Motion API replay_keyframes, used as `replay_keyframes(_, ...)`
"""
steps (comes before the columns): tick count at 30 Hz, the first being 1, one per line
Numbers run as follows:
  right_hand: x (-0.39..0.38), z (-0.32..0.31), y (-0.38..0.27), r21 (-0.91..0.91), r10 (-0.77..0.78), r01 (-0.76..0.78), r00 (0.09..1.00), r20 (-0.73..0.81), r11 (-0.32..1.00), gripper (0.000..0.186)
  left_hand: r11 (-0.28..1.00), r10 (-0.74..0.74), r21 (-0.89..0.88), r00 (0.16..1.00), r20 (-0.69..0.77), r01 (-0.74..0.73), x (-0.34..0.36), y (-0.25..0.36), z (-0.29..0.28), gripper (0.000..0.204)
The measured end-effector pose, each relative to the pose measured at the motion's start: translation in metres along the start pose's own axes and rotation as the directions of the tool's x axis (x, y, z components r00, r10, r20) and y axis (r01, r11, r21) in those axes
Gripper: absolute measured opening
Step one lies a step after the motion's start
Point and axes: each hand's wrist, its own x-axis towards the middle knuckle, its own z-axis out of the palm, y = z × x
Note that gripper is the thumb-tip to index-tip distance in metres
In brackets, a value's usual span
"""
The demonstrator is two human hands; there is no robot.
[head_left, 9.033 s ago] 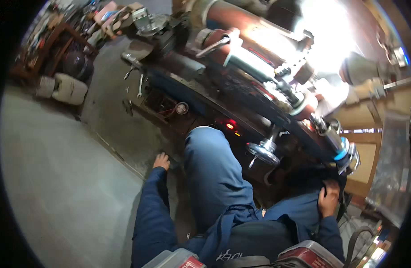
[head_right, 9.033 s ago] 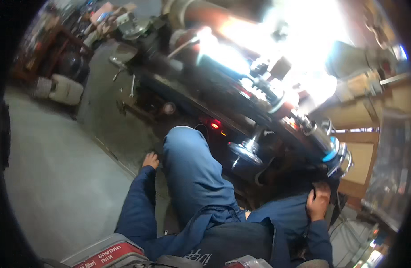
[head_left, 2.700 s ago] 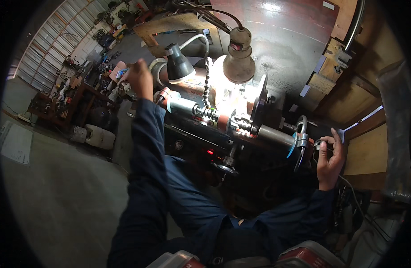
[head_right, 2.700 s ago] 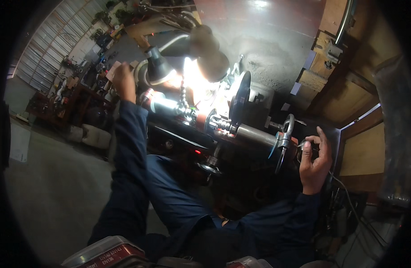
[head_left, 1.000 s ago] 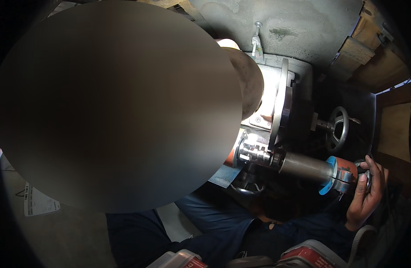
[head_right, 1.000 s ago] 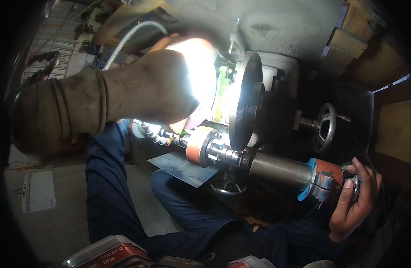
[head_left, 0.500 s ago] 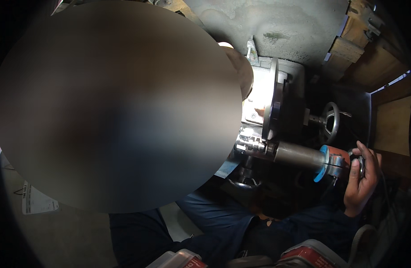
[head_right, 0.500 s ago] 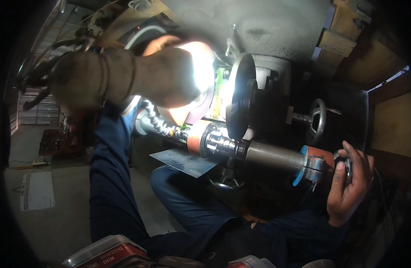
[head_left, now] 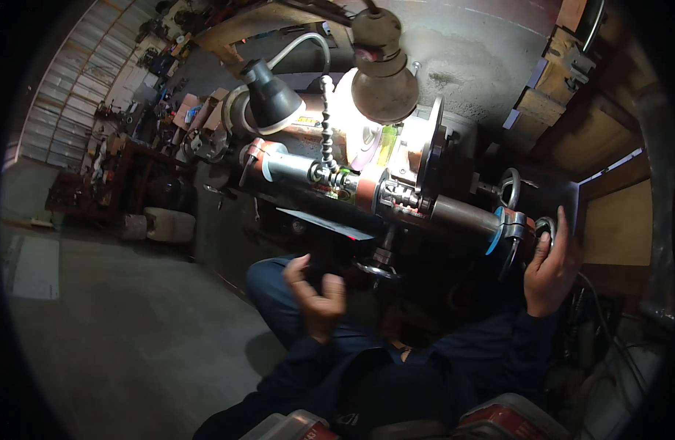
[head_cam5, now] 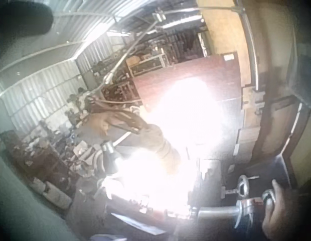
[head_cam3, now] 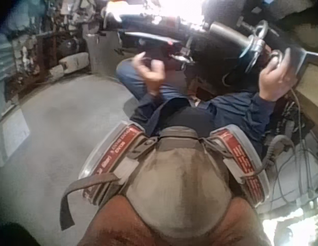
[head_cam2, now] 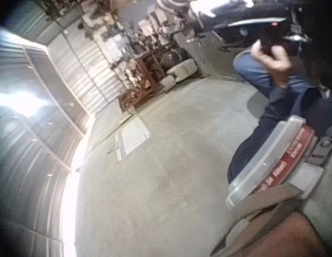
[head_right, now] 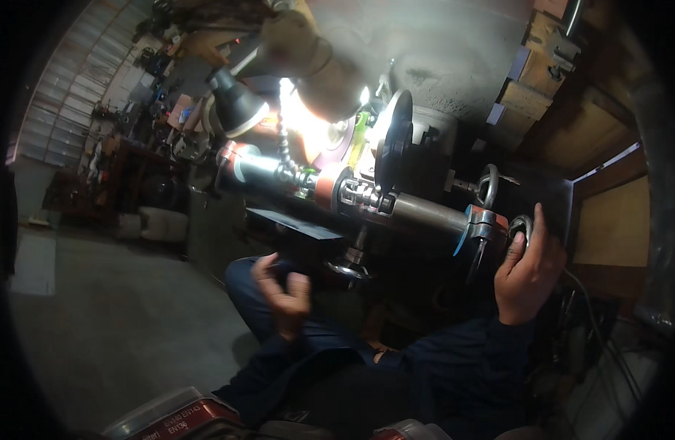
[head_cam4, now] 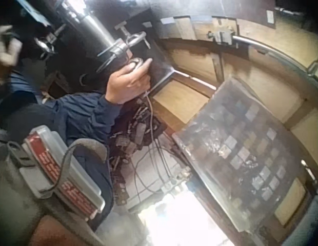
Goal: The person is using a stationary grinding machine to reshape or polish a cylindrical metal shaft, applying spray lubricant during the process.
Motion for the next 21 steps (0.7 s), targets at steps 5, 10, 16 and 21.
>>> replay_keyframes(5,-0.022,0.002,-0.007,0.030,0.026,-0.024,0.996,-0.082,0.999,0.039,0.963,-0.229,-0.009,0.830,0.509,0.271,-0.055,0.003,0.066,0.094)
replay_keyframes(10,-0.031,0.012,-0.008,-0.071,-0.019,0.006,0.981,-0.191,0.997,0.037,0.918,-0.282,-0.168,0.889,0.361,0.360,-0.035,0.012,0.099,0.055)
replay_keyframes(16,-0.034,0.022,-0.005,-0.117,-0.009,-0.020,0.969,-0.247,0.993,0.036,0.848,-0.355,-0.247,0.849,0.392,0.468,-0.037,0.007,0.111,0.044)
replay_keyframes(21,-0.039,0.025,-0.005,-0.125,-0.013,-0.018,0.969,-0.245,0.992,0.037,0.825,-0.383,-0.325,0.881,0.276,0.461,-0.020,-0.001,0.111,0.053)
